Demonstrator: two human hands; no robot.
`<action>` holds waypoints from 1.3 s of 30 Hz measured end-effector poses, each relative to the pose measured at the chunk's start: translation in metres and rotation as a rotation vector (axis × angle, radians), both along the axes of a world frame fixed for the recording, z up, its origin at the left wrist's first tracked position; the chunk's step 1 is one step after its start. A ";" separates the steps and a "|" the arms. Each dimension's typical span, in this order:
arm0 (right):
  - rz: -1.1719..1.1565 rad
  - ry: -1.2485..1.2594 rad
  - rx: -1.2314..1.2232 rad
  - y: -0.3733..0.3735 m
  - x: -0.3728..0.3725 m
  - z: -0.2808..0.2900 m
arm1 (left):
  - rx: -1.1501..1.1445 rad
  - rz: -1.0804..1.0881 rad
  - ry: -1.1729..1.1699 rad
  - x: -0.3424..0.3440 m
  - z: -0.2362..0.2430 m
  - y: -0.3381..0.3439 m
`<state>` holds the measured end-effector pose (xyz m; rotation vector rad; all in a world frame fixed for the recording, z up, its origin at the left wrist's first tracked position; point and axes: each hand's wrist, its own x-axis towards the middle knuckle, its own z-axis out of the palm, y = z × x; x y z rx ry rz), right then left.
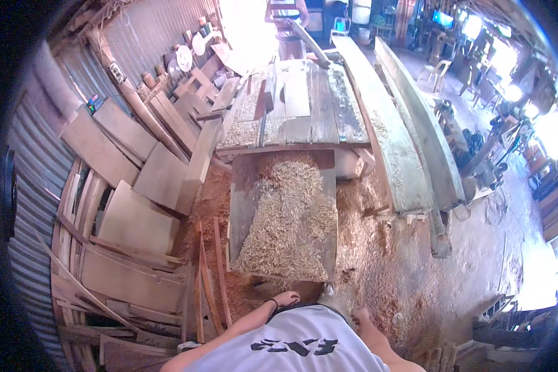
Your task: Moving and arranging wood boards in a workshop.
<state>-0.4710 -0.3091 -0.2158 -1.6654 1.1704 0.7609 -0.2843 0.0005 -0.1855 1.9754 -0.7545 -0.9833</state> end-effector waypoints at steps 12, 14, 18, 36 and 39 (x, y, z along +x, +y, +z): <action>0.324 -0.031 -0.348 0.057 0.030 0.019 | 0.033 0.783 0.374 -0.008 -0.016 0.173; 0.276 -0.078 -0.406 0.064 0.025 0.016 | 0.194 0.715 0.458 -0.019 0.019 0.188; 0.383 -0.160 -0.413 0.086 0.051 0.017 | 0.192 1.012 0.596 -0.099 -0.050 0.247; 0.824 -0.141 -0.339 0.145 0.093 0.016 | 0.251 1.075 0.448 -0.238 0.284 0.227; 0.813 -0.143 -0.328 0.146 0.083 0.021 | 0.265 1.076 0.425 -0.236 0.296 0.226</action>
